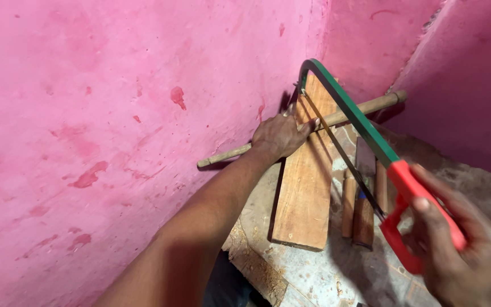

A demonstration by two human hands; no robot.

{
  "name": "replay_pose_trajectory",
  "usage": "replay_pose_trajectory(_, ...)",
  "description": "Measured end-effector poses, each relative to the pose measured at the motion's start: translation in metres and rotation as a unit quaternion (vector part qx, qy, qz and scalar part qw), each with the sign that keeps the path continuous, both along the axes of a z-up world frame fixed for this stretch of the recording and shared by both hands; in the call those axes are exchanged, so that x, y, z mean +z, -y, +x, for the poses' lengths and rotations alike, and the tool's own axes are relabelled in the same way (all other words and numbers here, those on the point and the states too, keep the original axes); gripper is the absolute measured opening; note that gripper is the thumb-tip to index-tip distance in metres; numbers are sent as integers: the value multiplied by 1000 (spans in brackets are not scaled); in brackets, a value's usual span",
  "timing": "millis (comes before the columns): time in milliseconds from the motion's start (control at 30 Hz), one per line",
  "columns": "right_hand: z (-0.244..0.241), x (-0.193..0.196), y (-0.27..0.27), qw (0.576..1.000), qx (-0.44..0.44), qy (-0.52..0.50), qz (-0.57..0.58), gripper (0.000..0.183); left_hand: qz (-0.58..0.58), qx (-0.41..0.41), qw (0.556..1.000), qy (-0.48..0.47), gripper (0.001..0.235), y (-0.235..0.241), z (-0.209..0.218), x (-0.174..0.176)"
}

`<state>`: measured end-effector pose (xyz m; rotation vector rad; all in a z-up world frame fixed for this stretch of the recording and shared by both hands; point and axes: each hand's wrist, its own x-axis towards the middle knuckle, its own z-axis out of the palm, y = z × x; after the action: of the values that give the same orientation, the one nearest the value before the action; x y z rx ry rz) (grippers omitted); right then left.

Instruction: The person uses a hand saw to cut a wooden dowel placed on a wooden board. They hold the dowel with one hand and saw with the other, completing the cut and separating the pieces.

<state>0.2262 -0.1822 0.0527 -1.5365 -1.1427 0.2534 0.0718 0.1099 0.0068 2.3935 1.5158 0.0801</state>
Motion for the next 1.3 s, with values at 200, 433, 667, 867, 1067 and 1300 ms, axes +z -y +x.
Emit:
replay_pose_trajectory(200,12,-8,8,1000,13,-17,-3,39,-27,20,999,-11,89,4,-3,0)
replay_pose_trajectory(433,36,-30,48,982,51,-182,-29,59,15,6,1000,-19,83,-1,-2,-3)
replay_pose_trajectory(667,6,9,-20,999,4,36,-2,36,4,34,999,13,94,12,-2,11)
replay_pose_trajectory(867,5,10,-15,999,29,-3,15,36,-12,35,999,-16,93,9,1,5)
replay_pose_trajectory(1067,27,-18,40,992,28,-117,-37,49,38,20,999,8,90,1,0,-3)
replay_pose_trajectory(1300,15,-8,1,998,-10,-35,-53,42,-20,30,999,-17,91,7,0,3)
